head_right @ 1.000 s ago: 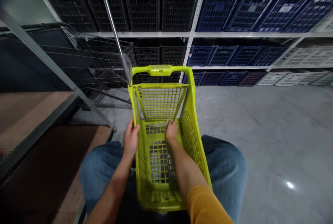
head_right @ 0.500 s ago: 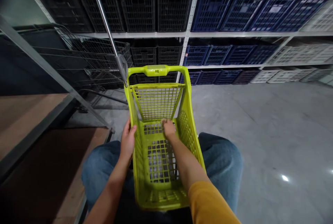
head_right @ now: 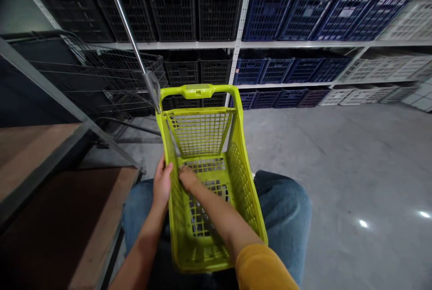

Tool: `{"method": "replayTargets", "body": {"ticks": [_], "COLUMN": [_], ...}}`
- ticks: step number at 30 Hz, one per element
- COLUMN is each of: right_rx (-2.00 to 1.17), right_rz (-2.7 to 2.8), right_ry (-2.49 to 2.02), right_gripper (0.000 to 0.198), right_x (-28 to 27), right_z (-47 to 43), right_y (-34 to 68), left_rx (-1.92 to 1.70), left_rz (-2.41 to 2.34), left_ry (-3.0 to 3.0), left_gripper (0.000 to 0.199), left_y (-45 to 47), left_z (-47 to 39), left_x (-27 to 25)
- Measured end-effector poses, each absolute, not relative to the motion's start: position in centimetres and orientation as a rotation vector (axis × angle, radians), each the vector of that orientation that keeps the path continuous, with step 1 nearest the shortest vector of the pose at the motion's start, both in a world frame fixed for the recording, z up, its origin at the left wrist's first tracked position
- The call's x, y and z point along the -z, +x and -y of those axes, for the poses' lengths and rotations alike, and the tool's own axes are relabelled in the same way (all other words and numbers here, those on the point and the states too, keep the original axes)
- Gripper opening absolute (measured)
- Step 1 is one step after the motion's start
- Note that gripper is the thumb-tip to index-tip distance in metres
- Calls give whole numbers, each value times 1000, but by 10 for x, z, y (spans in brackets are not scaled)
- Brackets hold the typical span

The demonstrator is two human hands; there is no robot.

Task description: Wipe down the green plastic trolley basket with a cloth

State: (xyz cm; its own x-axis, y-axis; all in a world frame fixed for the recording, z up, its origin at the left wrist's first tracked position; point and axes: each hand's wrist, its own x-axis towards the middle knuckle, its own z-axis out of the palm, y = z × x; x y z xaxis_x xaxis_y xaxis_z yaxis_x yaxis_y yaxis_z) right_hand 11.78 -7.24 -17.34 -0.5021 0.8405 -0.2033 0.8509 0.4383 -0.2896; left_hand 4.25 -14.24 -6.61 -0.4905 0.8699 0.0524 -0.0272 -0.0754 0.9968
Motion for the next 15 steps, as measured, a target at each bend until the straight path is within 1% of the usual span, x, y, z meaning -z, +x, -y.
{"method": "replayTargets", "body": {"ticks": [3, 7, 9, 12, 15], "right_rx": [531, 417, 379, 398, 505], "right_rz": [-2585, -2328, -2218, -2194, -2351], "right_ry": [1616, 1919, 2027, 2053, 1900], "right_gripper": [34, 37, 39, 40, 39], "right_x": [169, 162, 161, 164, 169], "right_z": [63, 38, 31, 34, 49], "right_y": [151, 231, 250, 232, 179], "left_rx": [-1624, -1611, -1618, -1641, -1652], "left_rz": [-1518, -1525, -1523, -1506, -1501], "left_ry": [973, 975, 962, 946, 936], "left_gripper": [51, 51, 51, 53, 53], "left_y": [40, 42, 45, 49, 49], "left_z": [144, 145, 145, 144, 142], "left_x": [65, 64, 64, 66, 66]}}
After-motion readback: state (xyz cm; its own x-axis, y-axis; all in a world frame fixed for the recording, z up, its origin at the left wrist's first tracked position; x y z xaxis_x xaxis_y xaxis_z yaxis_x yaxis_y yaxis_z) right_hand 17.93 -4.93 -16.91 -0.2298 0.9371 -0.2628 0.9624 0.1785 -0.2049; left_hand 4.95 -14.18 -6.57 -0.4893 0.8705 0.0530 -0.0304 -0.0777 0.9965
